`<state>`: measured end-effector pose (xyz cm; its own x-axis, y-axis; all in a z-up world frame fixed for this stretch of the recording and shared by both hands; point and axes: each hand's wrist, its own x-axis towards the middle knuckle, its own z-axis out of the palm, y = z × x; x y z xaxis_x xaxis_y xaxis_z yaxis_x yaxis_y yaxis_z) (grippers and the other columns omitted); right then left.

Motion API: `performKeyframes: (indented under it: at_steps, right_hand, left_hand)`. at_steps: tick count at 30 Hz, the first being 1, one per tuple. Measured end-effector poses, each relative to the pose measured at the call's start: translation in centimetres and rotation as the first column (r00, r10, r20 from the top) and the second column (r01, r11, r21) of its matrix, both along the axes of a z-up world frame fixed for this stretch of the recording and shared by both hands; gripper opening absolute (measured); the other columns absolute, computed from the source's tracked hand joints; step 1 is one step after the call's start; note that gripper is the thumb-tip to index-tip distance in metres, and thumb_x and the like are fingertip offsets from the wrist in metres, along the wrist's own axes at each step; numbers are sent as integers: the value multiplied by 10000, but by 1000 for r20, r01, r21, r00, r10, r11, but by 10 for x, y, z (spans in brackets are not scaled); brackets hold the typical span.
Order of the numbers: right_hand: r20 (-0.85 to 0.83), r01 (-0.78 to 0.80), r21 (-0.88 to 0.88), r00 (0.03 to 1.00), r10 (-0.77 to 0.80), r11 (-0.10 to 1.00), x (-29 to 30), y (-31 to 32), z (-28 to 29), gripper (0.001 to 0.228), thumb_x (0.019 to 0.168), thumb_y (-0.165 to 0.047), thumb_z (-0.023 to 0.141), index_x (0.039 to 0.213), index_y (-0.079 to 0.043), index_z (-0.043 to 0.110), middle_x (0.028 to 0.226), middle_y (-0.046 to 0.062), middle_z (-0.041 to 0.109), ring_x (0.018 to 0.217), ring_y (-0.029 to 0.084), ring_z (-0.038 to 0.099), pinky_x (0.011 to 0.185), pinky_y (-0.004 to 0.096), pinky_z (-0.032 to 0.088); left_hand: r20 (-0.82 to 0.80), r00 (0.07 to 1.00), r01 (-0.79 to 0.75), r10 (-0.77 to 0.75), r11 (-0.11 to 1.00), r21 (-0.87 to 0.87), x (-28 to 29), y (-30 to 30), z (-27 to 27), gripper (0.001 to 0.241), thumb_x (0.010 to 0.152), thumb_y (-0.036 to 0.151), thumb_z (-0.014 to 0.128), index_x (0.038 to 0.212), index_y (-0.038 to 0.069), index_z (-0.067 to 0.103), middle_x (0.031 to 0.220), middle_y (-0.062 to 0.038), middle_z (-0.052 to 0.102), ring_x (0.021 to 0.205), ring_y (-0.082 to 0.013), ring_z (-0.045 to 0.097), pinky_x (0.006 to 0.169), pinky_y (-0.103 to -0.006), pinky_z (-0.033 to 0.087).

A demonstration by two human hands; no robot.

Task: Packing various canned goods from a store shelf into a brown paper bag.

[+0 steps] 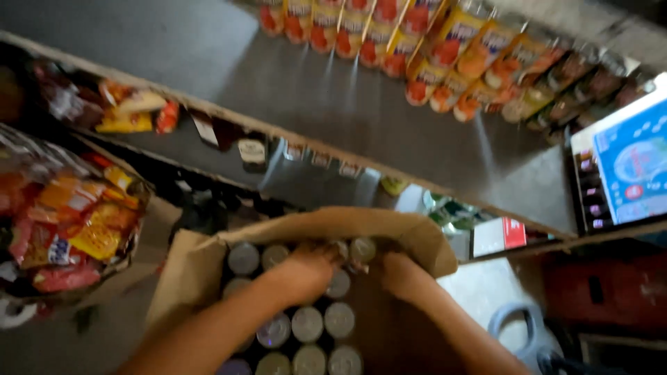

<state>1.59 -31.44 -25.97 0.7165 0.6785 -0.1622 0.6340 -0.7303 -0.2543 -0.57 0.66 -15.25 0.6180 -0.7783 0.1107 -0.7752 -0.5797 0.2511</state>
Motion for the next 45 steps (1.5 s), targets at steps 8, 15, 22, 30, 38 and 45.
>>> performKeyframes:
  at_steps: [8,15,22,30,38,45]
  right_hand:
    - [179,8,-320,983,53,947,-15,38,93,234,958,-265,579,908,-90,726,802,198,679,710,369,666,627,490,531]
    - [478,-258,-313,789,386,914,26,87,208,229,890,-210,594,991,-22,679,963,207,690,847,347,699,729,471,558]
    - [425,-80,490,892,-158,868,48,160,417,276,862,-109,664,1135,-78,677,1085,133,717,989,345,705,828,434,568]
    - [599,-258,623,765,-239,738,161,234,538,223,919,-64,654,1136,-13,660,1041,168,690,894,305,721,812,396,564]
    - [678,-305,672,620,-395,675,305,312,549,287,840,-37,604,1113,-9,687,1074,228,670,1021,412,657,918,482,532]
    - [696,-171,599,595,-402,782,316,321,524,426,857,-23,620,1279,-21,562,1242,237,565,1210,456,556,961,518,506]
  left_hand:
    - [-135,989,60,-66,997,-46,6,-4,2,366,848,124,643,1204,40,629,1269,-195,614,1208,-383,578,1011,-501,475]
    - [35,978,209,-206,965,-157,35,23,163,346,852,178,701,1155,27,631,1202,-184,641,1080,-398,627,871,-502,511]
    - [362,914,21,182,870,-492,74,84,304,177,847,121,678,1019,82,659,1035,-139,687,1002,-381,671,843,-491,530]
    - [592,650,21,475,769,-639,158,132,411,272,914,86,656,1178,23,635,1165,-193,679,1118,-410,634,950,-498,503]
    - [470,428,-31,772,532,-846,269,130,439,301,829,40,657,1127,24,614,1115,-192,635,1092,-410,598,937,-499,488]
    - [505,226,-74,833,532,-843,340,149,381,564,756,2,619,1315,-1,547,1262,-222,584,1206,-415,546,1050,-552,447]
